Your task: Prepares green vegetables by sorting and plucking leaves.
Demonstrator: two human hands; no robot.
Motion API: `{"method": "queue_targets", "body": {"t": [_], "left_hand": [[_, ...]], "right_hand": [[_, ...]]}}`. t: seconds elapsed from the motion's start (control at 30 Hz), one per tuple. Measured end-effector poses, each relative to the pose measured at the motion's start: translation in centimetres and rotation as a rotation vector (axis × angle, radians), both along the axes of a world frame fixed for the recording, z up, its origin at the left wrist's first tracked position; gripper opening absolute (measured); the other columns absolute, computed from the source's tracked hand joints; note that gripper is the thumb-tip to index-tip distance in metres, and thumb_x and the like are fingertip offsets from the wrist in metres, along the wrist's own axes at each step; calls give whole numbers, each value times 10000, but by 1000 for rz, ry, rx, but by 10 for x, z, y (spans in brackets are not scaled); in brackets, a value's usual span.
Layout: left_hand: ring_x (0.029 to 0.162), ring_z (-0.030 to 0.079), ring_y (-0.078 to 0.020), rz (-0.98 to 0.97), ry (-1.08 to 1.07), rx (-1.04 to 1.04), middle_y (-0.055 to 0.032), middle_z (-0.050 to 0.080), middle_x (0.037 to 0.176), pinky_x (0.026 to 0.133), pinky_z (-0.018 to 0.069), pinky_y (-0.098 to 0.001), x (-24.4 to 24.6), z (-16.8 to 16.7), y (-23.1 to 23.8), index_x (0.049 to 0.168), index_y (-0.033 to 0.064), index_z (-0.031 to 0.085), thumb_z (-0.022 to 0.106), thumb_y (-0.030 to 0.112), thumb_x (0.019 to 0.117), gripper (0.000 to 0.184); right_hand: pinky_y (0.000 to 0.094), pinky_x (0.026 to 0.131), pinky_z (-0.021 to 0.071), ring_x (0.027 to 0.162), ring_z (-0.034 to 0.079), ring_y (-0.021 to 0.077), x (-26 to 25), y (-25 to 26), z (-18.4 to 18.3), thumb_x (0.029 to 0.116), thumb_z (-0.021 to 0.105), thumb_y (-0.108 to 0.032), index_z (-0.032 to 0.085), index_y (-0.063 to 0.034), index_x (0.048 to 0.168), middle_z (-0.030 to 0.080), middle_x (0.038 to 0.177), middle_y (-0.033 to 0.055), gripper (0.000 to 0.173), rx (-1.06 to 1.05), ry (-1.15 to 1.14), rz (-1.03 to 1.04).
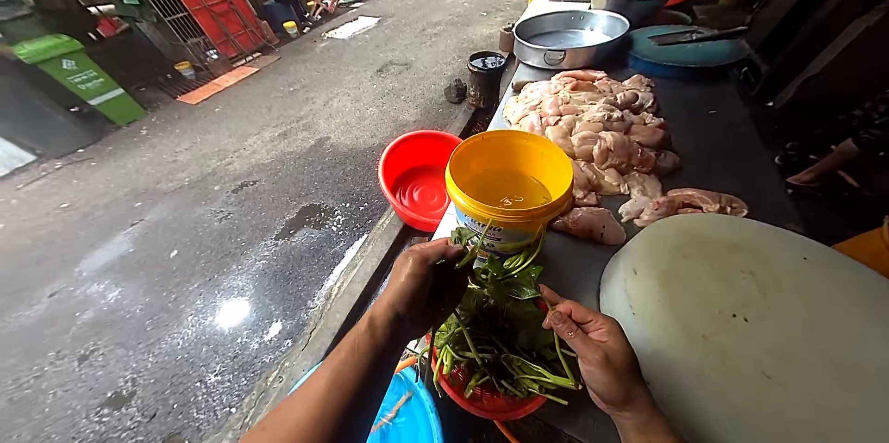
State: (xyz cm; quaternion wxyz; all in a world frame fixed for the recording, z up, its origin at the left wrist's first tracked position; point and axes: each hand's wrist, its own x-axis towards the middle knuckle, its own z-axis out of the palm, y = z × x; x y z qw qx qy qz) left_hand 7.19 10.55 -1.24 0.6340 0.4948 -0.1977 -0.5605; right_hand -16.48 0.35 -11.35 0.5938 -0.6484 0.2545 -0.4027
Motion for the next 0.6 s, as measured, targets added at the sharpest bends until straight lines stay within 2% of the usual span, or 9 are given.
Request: {"method": "queue_targets", "body": {"t": [0.1, 0.23, 0.33, 0.43, 0.5, 0.6], "left_hand": [[501, 522, -97, -40, 41, 13, -43, 578, 662, 472, 450, -226, -7, 9, -1, 880, 81, 625, 426, 271, 1061, 330], [561, 561, -99, -190, 14, -50, -71, 622, 746, 508, 468, -221, -8, 6, 1, 966, 71, 650, 392, 349, 1084, 397], [614, 631, -108, -253, -26, -53, -113, 686, 811, 522, 500, -210, -9, 8, 4, 974, 63, 653, 454, 259, 1063, 293], [630, 657, -126, -264, -51, -64, -124, 712, 811, 548, 527, -238, -11, 4, 6, 907, 50, 677, 522, 166, 985, 209], [667, 663, -136, -237, -45, -52, -100, 702, 820, 601, 555, -273, -12, -1, 7, 870, 71, 677, 535, 153, 921, 172], [692, 681, -154, -127, -53, -15, -140, 739, 918, 601, 563, -290, -15, -4, 7, 874, 34, 703, 558, 76, 807, 165]], "right_hand": [[366, 1041, 543, 1180, 687, 248, 1, 3, 1, 975, 582, -169, 723, -57, 796, 759, 1138, 159, 253, 12, -13, -15], [375, 1003, 567, 1140, 702, 261, 1, 5, 1, 984, 590, -180, 721, -43, 817, 752, 1149, 174, 253, 22, -24, -9], [389, 996, 572, 1125, 706, 280, 0, 7, 1, 991, 590, -180, 718, -35, 820, 753, 1125, 181, 258, 19, -29, 0], [387, 990, 576, 1121, 707, 276, 0, 9, 3, 994, 587, -177, 717, -33, 826, 756, 1112, 172, 257, 32, -27, 10], [385, 979, 578, 1108, 712, 274, 0, 10, 4, 996, 581, -175, 717, -28, 830, 757, 1116, 176, 260, 39, -32, 16], [383, 982, 580, 1103, 716, 271, -1, 12, 2, 990, 589, -181, 717, -31, 828, 758, 1112, 175, 256, 43, -41, 24]]}}
